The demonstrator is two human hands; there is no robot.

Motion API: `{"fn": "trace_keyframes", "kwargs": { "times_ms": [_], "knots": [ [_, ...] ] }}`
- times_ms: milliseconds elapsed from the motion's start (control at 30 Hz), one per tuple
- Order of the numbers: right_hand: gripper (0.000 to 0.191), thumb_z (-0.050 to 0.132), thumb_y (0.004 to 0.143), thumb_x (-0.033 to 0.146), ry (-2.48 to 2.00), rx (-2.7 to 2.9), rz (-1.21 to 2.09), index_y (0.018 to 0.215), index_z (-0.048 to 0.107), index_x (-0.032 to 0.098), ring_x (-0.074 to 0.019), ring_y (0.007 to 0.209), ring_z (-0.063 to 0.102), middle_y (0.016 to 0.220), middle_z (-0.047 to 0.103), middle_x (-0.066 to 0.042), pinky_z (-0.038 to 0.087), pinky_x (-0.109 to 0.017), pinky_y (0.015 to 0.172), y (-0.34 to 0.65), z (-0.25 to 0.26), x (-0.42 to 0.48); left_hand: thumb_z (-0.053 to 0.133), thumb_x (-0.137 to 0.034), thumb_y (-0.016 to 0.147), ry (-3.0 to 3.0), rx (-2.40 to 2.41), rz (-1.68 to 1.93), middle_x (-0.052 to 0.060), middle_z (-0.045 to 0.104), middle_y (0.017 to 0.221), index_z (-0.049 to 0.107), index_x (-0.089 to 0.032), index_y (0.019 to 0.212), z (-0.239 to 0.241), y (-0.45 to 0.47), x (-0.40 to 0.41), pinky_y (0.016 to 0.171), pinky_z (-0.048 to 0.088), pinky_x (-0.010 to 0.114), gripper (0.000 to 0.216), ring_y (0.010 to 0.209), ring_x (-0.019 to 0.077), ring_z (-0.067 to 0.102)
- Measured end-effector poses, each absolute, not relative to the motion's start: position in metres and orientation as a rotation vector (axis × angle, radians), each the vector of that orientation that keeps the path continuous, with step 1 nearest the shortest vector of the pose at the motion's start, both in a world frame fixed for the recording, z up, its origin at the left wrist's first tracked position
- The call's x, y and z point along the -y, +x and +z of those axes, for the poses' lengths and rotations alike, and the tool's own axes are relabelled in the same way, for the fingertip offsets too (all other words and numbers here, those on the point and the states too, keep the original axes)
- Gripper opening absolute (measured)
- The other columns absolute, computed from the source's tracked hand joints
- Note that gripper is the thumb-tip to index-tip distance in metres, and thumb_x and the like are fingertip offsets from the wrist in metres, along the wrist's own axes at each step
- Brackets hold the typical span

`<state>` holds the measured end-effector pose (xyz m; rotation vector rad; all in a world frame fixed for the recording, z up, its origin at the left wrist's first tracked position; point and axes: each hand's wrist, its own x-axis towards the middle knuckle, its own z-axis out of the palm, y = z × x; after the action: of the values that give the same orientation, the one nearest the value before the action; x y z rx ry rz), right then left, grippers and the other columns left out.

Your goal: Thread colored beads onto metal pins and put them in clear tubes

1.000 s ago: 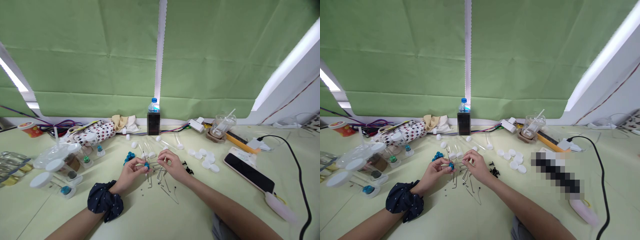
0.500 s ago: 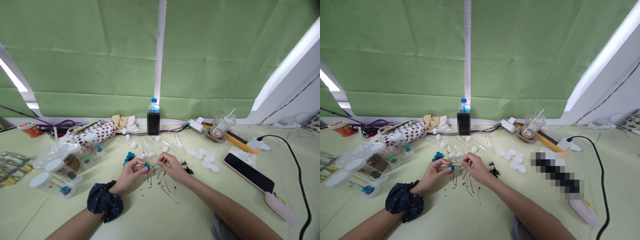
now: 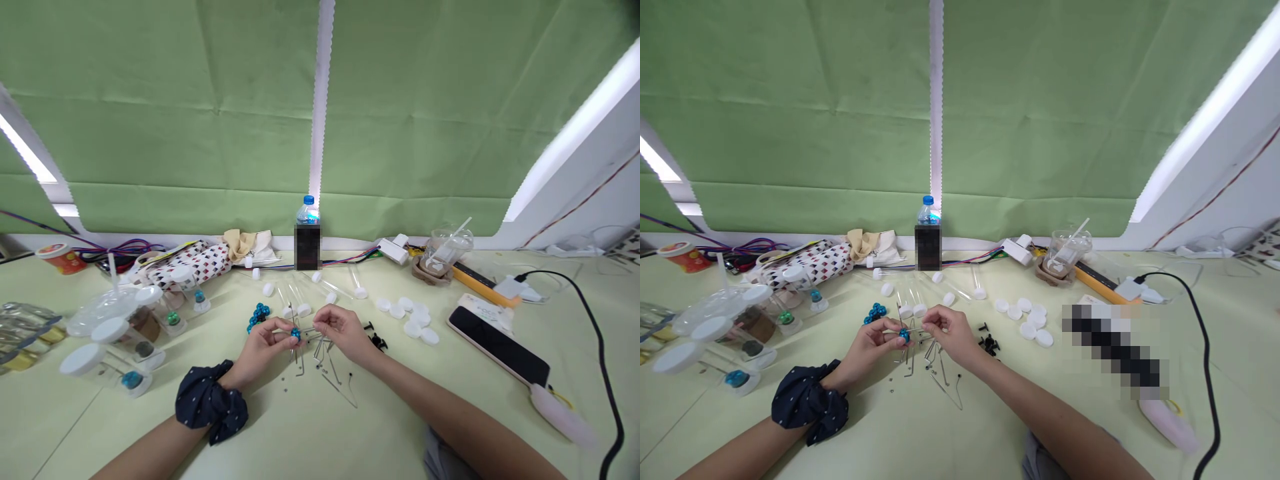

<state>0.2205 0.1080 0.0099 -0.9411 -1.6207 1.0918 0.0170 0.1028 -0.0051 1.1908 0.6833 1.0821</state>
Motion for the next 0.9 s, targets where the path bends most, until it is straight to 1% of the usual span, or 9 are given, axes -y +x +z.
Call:
{"fn": "trace_keyframes", "kwargs": {
  "times_ms": [100,233,367,433,567,633,700,800,900],
  "knots": [
    [0.013,0.064,0.076,0.031,-0.972,1.628,1.074,0.077,0.065,0.018,-0.0150,0.069,0.059,0.072,0.063,-0.002,0.046,-0.027,0.064,0.2199,0.0091,-0.1074,0.071,-0.016,0.071,1.193,-0.699,1.087,0.001,0.062,0.085,0.062,-0.014,0.082,-0.0035,0.0172,-0.1021,0.080,0.054,0.041,0.015,0.078,0.0177,0.066],
    [0.014,0.068,0.073,0.031,-1.011,1.651,1.026,0.076,0.068,0.018,-0.0159,0.068,0.060,0.072,0.066,-0.003,0.047,-0.027,0.063,0.2196,0.0083,-0.1075,0.073,-0.018,0.069,1.183,-0.731,1.089,0.002,0.063,0.086,0.062,-0.014,0.081,-0.0024,0.0174,-0.1020,0.078,0.054,0.040,0.017,0.077,0.0188,0.067],
    [0.014,0.070,0.072,0.031,-1.022,1.734,0.911,0.075,0.068,0.018,-0.0151,0.066,0.060,0.070,0.067,-0.002,0.047,-0.026,0.062,0.2202,0.0092,-0.1082,0.072,-0.017,0.070,1.199,-0.722,1.076,0.002,0.063,0.085,0.061,-0.014,0.082,-0.0049,0.0167,-0.1034,0.078,0.054,0.040,0.016,0.078,0.0193,0.067],
    [0.012,0.070,0.072,0.030,-1.015,1.788,0.829,0.074,0.068,0.018,-0.0145,0.064,0.058,0.069,0.066,-0.002,0.046,-0.026,0.061,0.2200,0.0100,-0.1080,0.071,-0.016,0.072,1.215,-0.710,1.074,0.002,0.062,0.086,0.061,-0.014,0.083,-0.0072,0.0161,-0.1042,0.079,0.054,0.040,0.015,0.080,0.0189,0.067],
    [0.010,0.065,0.078,0.027,-0.970,1.863,0.725,0.073,0.067,0.019,-0.0134,0.061,0.054,0.068,0.061,-0.002,0.044,-0.025,0.058,0.2192,0.0106,-0.1062,0.069,-0.014,0.073,1.237,-0.702,1.068,0.002,0.062,0.088,0.061,-0.015,0.084,-0.0107,0.0153,-0.1044,0.080,0.054,0.040,0.014,0.081,0.0176,0.066],
    [0.009,0.062,0.080,0.025,-0.942,1.873,0.712,0.075,0.067,0.019,-0.0133,0.064,0.054,0.074,0.059,-0.003,0.044,-0.025,0.057,0.2189,0.0102,-0.1053,0.069,-0.014,0.073,1.239,-0.697,1.065,0.002,0.062,0.089,0.061,-0.014,0.084,-0.0111,0.0154,-0.1038,0.080,0.054,0.040,0.013,0.081,0.0173,0.065],
    [0.009,0.061,0.081,0.024,-0.925,1.880,0.683,0.077,0.066,0.019,-0.0144,0.072,0.055,0.086,0.057,-0.005,0.045,-0.025,0.058,0.2189,0.0092,-0.1048,0.069,-0.014,0.073,1.234,-0.693,1.066,0.003,0.062,0.089,0.062,-0.014,0.083,-0.0108,0.0156,-0.1034,0.080,0.054,0.040,0.013,0.081,0.0172,0.065],
    [0.008,0.059,0.082,0.022,-0.912,1.898,0.599,0.076,0.064,0.019,-0.0172,0.087,0.054,0.101,0.053,-0.007,0.047,-0.028,0.069,0.2191,0.0071,-0.1045,0.070,-0.014,0.072,1.223,-0.692,1.068,0.003,0.061,0.091,0.062,-0.014,0.083,-0.0102,0.0159,-0.1033,0.081,0.054,0.041,0.013,0.081,0.0172,0.065],
    [0.008,0.056,0.083,0.020,-0.891,1.927,0.549,0.078,0.062,0.019,-0.0178,0.091,0.052,0.106,0.051,-0.007,0.046,-0.032,0.079,0.2187,0.0055,-0.1039,0.070,-0.015,0.072,1.223,-0.695,1.069,0.003,0.061,0.091,0.062,-0.014,0.082,-0.0103,0.0158,-0.1033,0.082,0.053,0.042,0.013,0.082,0.0174,0.064]
  ]
}}
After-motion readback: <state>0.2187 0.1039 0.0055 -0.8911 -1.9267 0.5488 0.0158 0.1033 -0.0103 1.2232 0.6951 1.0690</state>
